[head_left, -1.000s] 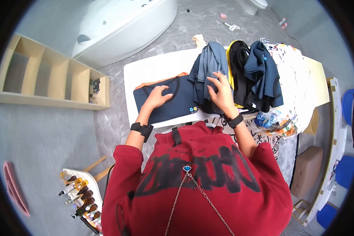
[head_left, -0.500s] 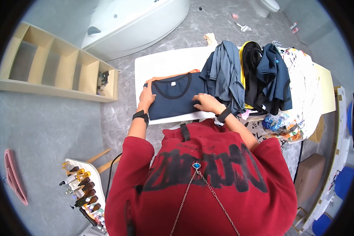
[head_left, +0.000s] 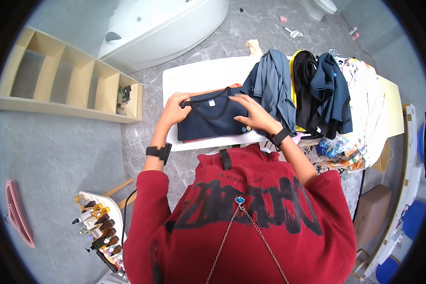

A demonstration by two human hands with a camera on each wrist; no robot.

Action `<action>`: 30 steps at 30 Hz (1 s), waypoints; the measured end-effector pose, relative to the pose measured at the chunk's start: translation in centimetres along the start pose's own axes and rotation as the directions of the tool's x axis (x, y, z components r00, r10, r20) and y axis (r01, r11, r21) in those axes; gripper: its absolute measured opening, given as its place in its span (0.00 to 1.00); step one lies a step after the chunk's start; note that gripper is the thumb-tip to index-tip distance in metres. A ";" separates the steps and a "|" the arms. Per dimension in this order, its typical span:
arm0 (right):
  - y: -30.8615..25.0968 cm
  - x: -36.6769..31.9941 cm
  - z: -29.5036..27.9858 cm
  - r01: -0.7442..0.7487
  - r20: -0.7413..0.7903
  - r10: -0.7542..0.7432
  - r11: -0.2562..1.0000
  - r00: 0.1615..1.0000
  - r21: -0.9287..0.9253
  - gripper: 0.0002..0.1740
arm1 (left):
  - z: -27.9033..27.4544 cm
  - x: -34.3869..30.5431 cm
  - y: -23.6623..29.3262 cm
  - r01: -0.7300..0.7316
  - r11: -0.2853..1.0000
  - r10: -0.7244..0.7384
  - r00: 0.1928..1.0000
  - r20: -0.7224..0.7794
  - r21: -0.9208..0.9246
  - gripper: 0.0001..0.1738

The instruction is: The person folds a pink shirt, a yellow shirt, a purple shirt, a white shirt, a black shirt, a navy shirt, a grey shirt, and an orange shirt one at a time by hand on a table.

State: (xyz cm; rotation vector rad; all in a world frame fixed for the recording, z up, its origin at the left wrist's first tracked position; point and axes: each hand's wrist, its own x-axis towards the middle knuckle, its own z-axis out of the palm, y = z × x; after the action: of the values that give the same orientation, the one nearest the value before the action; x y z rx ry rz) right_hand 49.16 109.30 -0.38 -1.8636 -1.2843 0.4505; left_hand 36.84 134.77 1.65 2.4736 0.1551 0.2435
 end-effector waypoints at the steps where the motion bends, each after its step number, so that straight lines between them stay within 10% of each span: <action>1: -1.0 1.1 -0.8 0.080 -0.003 -0.080 0.997 0.997 0.004 0.39 | -1.6 0.1 2.2 0.017 0.984 0.000 0.995 0.099 -0.177 0.07; 6: -5.0 6.5 -2.3 0.413 0.147 -0.433 0.899 0.889 0.147 0.32 | -6.8 -0.3 10.6 -0.126 0.967 0.174 0.960 0.217 -0.219 0.08; 9: -6.2 7.8 -2.9 0.144 0.572 -0.160 0.987 0.805 0.073 0.20 | -9.1 -0.6 11.5 -0.183 0.982 0.186 0.975 0.123 -0.037 0.07; 11: -5.5 7.8 -3.7 0.177 0.521 -0.071 0.972 0.850 -0.157 0.17 | -10.5 -1.1 11.0 -0.194 0.980 0.195 0.981 -0.011 0.046 0.07; 17: -4.9 7.8 -6.2 0.165 0.384 -0.134 0.985 0.913 -0.050 0.15 | -14.0 -2.9 11.3 -0.151 0.956 0.208 0.953 -0.218 0.254 0.10; 23: -9.2 6.9 -6.3 0.010 0.356 -0.260 0.819 0.898 0.574 0.27 | -16.5 -2.9 12.4 -0.096 0.984 0.158 0.848 -0.507 0.148 0.10; 26: -10.2 6.8 -5.3 0.159 0.467 -0.434 0.840 0.770 0.518 0.28 | -16.7 -2.2 13.4 -0.143 0.986 0.169 0.831 -0.530 0.089 0.10; 27: -10.8 6.3 -5.0 -0.104 0.663 -0.352 0.832 0.661 0.546 0.25 | -16.8 -1.8 13.3 -0.192 0.970 0.244 0.802 -0.545 0.151 0.08; 30: -9.8 5.9 -3.4 0.154 0.736 -0.271 0.962 0.620 0.225 0.25 | -17.5 -1.5 13.3 -0.212 0.937 0.339 0.738 -0.583 0.276 0.07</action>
State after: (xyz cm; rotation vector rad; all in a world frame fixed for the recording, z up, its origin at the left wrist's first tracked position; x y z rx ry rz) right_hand 47.96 114.68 10.25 -1.3787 -1.9367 1.2631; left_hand 32.35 134.36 23.19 2.5012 0.0838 1.2427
